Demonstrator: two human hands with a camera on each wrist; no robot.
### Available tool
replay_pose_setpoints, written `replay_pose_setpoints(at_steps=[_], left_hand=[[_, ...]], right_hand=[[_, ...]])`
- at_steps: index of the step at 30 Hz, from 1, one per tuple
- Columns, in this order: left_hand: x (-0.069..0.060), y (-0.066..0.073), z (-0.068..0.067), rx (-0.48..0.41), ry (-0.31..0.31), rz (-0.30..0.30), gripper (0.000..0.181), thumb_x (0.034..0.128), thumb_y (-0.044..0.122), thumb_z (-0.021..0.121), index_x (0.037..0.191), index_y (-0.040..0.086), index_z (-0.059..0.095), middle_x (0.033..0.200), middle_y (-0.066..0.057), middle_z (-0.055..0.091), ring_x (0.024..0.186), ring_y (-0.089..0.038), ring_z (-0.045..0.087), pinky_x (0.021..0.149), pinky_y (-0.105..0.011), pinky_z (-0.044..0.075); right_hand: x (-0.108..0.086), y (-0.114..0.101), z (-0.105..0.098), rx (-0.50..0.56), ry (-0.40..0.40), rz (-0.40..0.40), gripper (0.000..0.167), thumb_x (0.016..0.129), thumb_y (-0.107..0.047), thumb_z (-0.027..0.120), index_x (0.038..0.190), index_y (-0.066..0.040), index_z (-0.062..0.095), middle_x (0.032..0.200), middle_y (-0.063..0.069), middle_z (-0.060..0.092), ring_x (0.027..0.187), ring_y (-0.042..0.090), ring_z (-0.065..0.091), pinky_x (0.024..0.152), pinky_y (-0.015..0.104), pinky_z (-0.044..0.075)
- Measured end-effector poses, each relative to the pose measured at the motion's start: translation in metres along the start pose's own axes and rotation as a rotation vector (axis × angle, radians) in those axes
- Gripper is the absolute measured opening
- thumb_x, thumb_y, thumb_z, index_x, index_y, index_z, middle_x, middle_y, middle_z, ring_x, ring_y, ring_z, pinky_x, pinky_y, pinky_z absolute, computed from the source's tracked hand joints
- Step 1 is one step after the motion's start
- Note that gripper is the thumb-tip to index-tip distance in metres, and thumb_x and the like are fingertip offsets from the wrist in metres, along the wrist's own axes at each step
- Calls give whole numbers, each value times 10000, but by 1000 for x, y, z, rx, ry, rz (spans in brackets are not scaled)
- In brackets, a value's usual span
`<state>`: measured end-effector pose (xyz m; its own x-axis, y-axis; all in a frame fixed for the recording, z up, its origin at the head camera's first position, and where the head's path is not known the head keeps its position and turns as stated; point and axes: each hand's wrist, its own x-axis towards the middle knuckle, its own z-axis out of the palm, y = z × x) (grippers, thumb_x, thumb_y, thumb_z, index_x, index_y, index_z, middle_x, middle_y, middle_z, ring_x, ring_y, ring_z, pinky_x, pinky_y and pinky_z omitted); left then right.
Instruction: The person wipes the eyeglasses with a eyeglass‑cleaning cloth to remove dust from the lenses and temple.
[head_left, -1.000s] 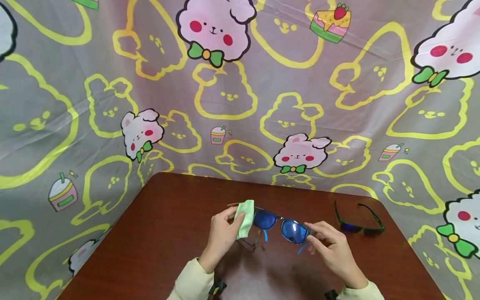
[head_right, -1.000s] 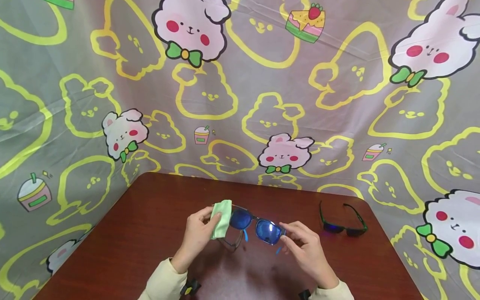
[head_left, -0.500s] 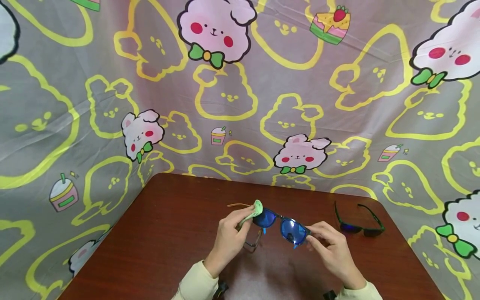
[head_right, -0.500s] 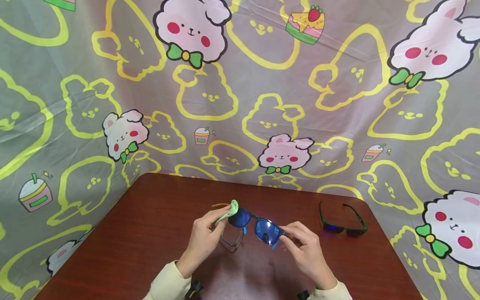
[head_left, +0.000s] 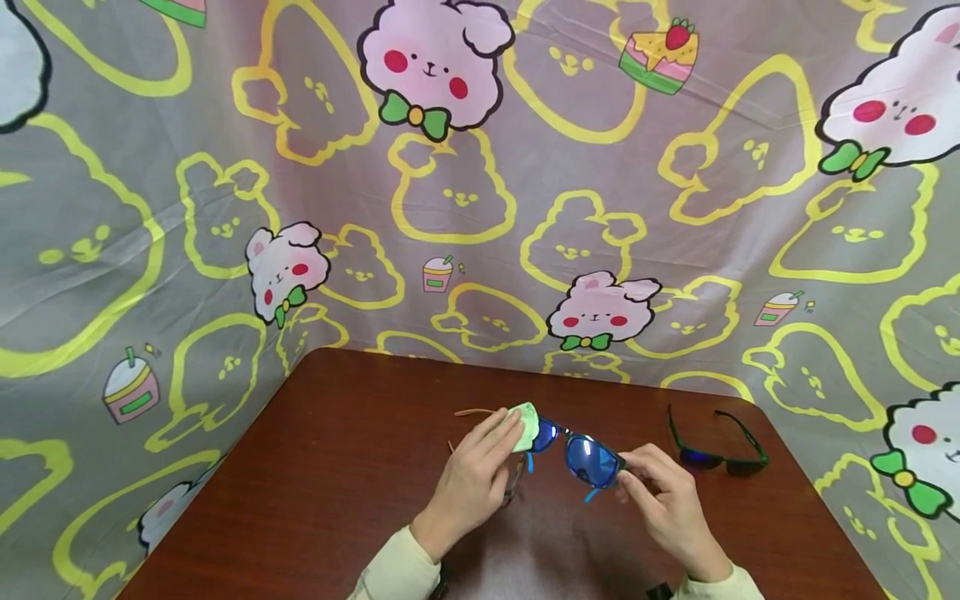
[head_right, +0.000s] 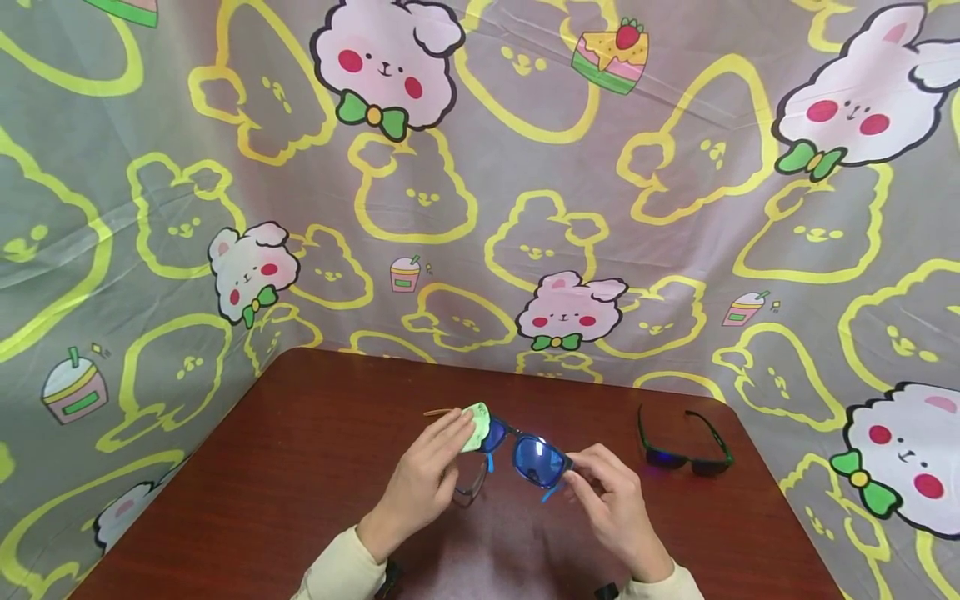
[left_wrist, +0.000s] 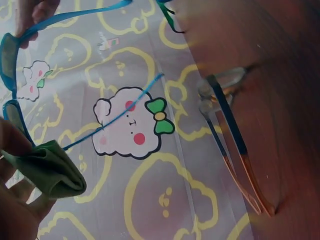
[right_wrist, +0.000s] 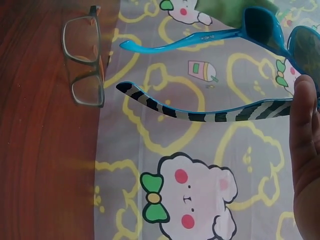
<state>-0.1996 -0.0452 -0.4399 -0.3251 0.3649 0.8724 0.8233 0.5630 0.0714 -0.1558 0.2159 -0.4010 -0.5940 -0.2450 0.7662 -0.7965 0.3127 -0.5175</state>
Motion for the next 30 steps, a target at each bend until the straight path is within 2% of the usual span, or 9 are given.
replay_pose_setpoints(at_steps=[3, 6, 11, 13, 17, 21, 23, 28, 30], left_hand=[[-1, -1, 0, 47, -5, 43, 581, 703, -123, 480, 1260, 9, 584, 1308, -129, 555, 1211, -307, 509, 994, -354, 410], [-1, -1, 0, 81, 9, 65, 584, 723, -155, 429, 1257, 15, 591, 1303, -119, 561, 1213, -289, 512, 983, -343, 420], [5, 3, -1, 151, 47, 120, 382, 957, -30, 343, 1216, 13, 620, 1266, -116, 589, 1196, -270, 531, 965, -348, 436], [9, 5, 0, 176, 59, 153, 351, 997, 35, 344, 1195, 11, 633, 1249, -118, 600, 1182, -271, 542, 963, -350, 439], [12, 9, 2, 192, 43, 198, 333, 925, -3, 442, 1198, 8, 633, 1258, -119, 594, 1190, -277, 535, 975, -357, 428], [12, 11, 2, 185, -6, 211, 458, 790, -81, 516, 1229, 6, 612, 1300, -120, 563, 1224, -287, 503, 1000, -371, 404], [12, 11, 2, 191, -26, 218, 480, 777, -85, 529, 1242, 7, 603, 1318, -121, 548, 1237, -289, 489, 1008, -376, 395], [11, 9, 1, 223, -41, 224, 387, 942, -49, 378, 1255, 16, 597, 1325, -115, 543, 1243, -280, 485, 1006, -371, 397], [10, 7, 0, 229, -45, 205, 370, 984, -11, 349, 1257, 20, 596, 1317, -109, 552, 1240, -272, 489, 999, -364, 404]], right_hand=[[0, 0, 0, -4, 0, 23, 305, 700, 299, 604, 930, 100, 636, 763, 44, 543, 547, 151, 565, 453, 206, 470], [0, 1, 0, 4, -2, 21, 302, 704, 296, 603, 930, 98, 636, 760, 44, 542, 544, 165, 563, 446, 224, 469], [1, 2, 0, 20, -6, 7, 302, 710, 290, 605, 937, 94, 640, 764, 38, 543, 543, 167, 557, 449, 224, 469], [1, 2, 1, 27, -10, -4, 301, 713, 286, 606, 942, 94, 640, 766, 37, 542, 543, 167, 553, 456, 216, 469], [2, 2, 2, 45, -26, -6, 291, 721, 276, 608, 946, 94, 642, 779, 52, 545, 558, 152, 556, 475, 208, 477], [1, 4, 3, 52, -38, 5, 259, 745, 247, 615, 947, 88, 644, 789, 62, 547, 576, 134, 564, 484, 211, 485], [-1, 7, 3, 57, -35, -5, 238, 762, 230, 613, 951, 88, 645, 791, 65, 546, 573, 141, 562, 486, 204, 484], [-10, 27, 2, 57, -29, -28, 284, 766, 227, 612, 983, 50, 654, 805, 45, 546, 563, 152, 553, 484, 190, 478], [-13, 33, 1, 55, -29, -29, 320, 755, 237, 615, 999, 34, 657, 815, 33, 550, 565, 152, 553, 482, 194, 478]])
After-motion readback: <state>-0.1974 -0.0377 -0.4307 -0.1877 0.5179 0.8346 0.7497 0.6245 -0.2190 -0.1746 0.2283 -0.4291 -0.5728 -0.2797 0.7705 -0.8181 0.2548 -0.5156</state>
